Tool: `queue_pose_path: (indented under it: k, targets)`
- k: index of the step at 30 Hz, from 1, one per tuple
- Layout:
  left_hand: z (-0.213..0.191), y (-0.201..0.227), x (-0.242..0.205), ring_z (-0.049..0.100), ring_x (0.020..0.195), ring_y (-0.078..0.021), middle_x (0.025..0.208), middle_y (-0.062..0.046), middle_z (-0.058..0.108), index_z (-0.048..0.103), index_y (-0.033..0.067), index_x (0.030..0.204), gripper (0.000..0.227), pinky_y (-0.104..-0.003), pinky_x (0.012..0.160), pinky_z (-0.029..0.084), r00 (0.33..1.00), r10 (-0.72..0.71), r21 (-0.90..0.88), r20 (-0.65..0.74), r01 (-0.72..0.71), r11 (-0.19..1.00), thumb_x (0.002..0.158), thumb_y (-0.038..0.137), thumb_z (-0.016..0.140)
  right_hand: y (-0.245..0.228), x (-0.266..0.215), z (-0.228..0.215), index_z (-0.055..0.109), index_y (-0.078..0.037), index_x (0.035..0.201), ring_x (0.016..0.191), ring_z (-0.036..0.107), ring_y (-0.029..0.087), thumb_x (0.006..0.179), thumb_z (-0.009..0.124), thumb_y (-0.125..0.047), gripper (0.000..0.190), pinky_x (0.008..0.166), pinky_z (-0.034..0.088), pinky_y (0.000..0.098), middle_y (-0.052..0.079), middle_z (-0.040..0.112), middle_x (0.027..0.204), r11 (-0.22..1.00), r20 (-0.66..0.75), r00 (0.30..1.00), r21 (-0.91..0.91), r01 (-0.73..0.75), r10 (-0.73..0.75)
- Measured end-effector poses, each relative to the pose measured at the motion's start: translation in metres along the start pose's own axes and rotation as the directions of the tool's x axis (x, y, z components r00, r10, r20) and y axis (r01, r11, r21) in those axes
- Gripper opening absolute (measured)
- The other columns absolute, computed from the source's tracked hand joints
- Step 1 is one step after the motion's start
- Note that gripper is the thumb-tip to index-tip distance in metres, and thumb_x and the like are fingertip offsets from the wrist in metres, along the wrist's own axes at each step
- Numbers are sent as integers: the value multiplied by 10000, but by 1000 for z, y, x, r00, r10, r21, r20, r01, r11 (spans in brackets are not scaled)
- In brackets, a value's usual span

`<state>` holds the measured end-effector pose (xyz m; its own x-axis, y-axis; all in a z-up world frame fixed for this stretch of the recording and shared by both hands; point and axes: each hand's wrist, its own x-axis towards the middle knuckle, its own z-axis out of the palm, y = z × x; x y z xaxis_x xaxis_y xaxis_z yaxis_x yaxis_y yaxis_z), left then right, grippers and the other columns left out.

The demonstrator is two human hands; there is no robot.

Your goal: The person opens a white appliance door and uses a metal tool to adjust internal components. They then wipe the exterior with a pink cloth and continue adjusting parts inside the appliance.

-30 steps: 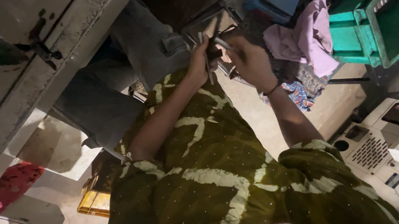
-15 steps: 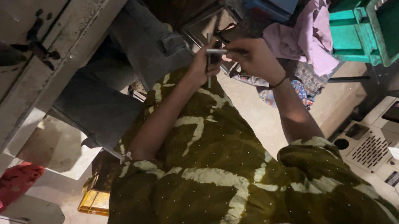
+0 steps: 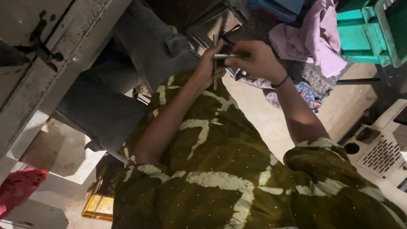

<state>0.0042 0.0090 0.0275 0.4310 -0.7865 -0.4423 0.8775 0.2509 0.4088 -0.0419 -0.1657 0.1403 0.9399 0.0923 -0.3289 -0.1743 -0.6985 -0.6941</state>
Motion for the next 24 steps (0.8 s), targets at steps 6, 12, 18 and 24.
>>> queue_pose_path:
  k: [6,12,18,24]
  targets:
    - [-10,-9,8,391,397,-79,611,24,544,589,98,880,434,-248,349,272,998,68,-70,0,-67,995,1070,483,522,11,0,3,728,-37,920,623,632,102,967,805,-268,248,551,454,272,44,694,736,989,-74,997,144,31,-20]
    - [-7,-4,8,592,550,-146,769,-73,656,600,69,998,438,-269,487,500,983,73,-62,-170,-85,994,1064,479,458,11,2,5,764,-27,988,610,571,94,994,809,-207,186,532,406,269,53,670,714,994,-206,979,111,26,-3]
    - [-8,-3,16,747,952,-231,1038,-122,725,611,36,1200,466,-402,843,655,977,105,-208,-188,-144,967,1033,440,448,2,3,28,758,-77,1151,737,730,186,901,809,-153,266,634,554,308,88,762,892,994,-391,917,-99,42,-78]
    - [-24,-23,27,710,999,-252,1100,-125,720,595,25,1318,439,-425,928,594,986,152,-286,-74,-167,943,1106,398,500,1,9,37,737,-64,1198,771,723,341,794,858,-239,456,671,565,425,158,753,883,961,-363,931,-267,-77,-26]
